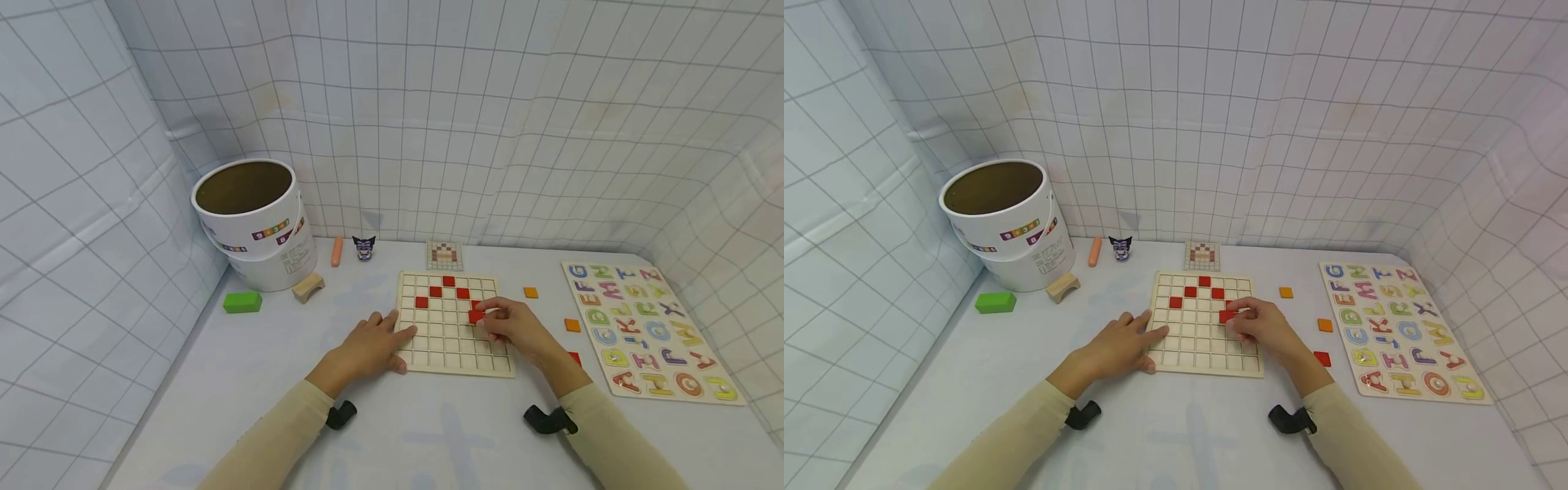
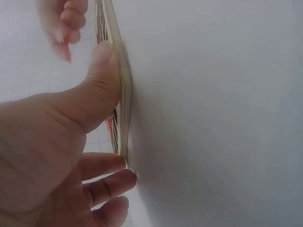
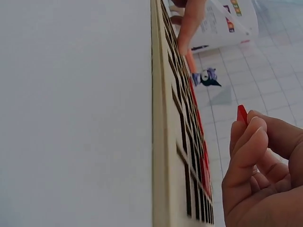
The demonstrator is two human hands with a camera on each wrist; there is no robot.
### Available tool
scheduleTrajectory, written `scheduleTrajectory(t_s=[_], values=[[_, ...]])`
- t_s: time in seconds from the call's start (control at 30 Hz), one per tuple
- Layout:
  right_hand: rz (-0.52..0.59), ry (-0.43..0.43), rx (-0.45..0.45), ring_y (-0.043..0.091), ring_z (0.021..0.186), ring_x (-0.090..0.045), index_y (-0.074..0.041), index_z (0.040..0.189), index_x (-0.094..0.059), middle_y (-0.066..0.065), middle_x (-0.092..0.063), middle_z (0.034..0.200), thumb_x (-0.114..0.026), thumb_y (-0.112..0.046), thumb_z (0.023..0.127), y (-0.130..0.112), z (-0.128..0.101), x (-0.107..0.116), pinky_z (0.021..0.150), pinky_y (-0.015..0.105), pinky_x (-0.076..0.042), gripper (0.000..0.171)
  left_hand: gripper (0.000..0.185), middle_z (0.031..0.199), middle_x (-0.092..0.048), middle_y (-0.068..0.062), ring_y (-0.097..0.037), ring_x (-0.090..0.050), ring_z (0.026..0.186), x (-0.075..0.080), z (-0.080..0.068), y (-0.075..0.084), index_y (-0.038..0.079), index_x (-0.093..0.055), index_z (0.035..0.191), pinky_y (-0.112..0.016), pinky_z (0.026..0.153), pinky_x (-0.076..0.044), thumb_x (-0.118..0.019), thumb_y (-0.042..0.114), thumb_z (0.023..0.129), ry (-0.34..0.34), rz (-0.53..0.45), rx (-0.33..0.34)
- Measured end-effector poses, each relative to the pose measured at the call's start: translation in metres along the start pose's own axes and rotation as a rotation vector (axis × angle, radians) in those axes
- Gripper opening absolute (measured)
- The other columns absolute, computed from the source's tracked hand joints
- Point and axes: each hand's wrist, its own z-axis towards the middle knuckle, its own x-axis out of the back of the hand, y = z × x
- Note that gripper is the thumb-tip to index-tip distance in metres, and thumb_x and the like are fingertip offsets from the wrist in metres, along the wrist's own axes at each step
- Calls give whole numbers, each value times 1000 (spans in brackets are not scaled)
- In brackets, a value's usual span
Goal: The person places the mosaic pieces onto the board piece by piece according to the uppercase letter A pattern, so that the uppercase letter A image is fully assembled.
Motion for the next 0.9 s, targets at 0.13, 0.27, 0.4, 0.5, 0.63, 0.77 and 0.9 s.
scheduleTrajectory(t_s=[0.13, 0.27, 0.4, 0.5, 0.63, 0.77, 0.9], values=[[-35, -19, -5, 16, 63, -55, 0, 127, -59, 8, -62, 79, -72, -10, 94, -12, 19, -28, 58, 25, -47, 36, 77, 162, -34, -21, -39, -43, 135, -1, 0, 0, 27, -46, 155, -54, 108, -39, -72, 51, 87, -2, -6, -2], [-95, -38, -21, 17, 62, -57, -3, 122, -59, 12, -66, 86, -71, -9, 94, -19, 37, -52, 59, 26, -49, 32, 77, 162, -35, -20, -39, -42, 137, -4, 1, 0, 28, -46, 155, -55, 109, -38, -71, 53, 87, 2, -4, -1], [-173, -40, -47, 18, 62, -61, -3, 118, -61, 12, -69, 86, -72, -8, 92, -25, 50, -71, 60, 27, -52, 28, 76, 161, -35, -20, -39, -43, 136, -4, 0, -2, 29, -47, 154, -54, 107, -39, -70, 54, 86, 15, 17, -5], [-259, -22, -57, 17, 60, -62, -5, 115, -63, 10, -68, 80, -75, -9, 91, -27, 56, -79, 59, 28, -54, 27, 76, 160, -37, -21, -39, -44, 134, -4, 0, -2, 28, -47, 154, -54, 106, -41, -70, 54, 86, 25, 28, -20], [-360, 3, -51, 17, 57, -62, -7, 110, -63, 9, -65, 76, -77, -10, 89, -27, 60, -86, 58, 29, -55, 25, 76, 160, -37, -22, -39, -45, 133, -3, -1, -2, 28, -47, 154, -54, 104, -42, -70, 54, 87, 27, 27, -26], [-388, 12, -59, 18, 58, -62, -8, 108, -64, 9, -65, 76, -77, -11, 89, -27, 61, -91, 59, 29, -55, 23, 75, 160, -37, -22, -38, -45, 133, -3, -1, -1, 28, -47, 154, -54, 104, -41, -69, 54, 87, 20, 24, -16], [-382, 5, -48, 18, 59, -62, -9, 110, -64, 8, -63, 78, -76, -10, 89, -28, 59, -90, 59, 29, -55, 24, 75, 160, -37, -22, -39, -46, 132, -3, -1, -1, 28, -48, 154, -54, 103, -42, -69, 54, 87, 23, 28, -18]])
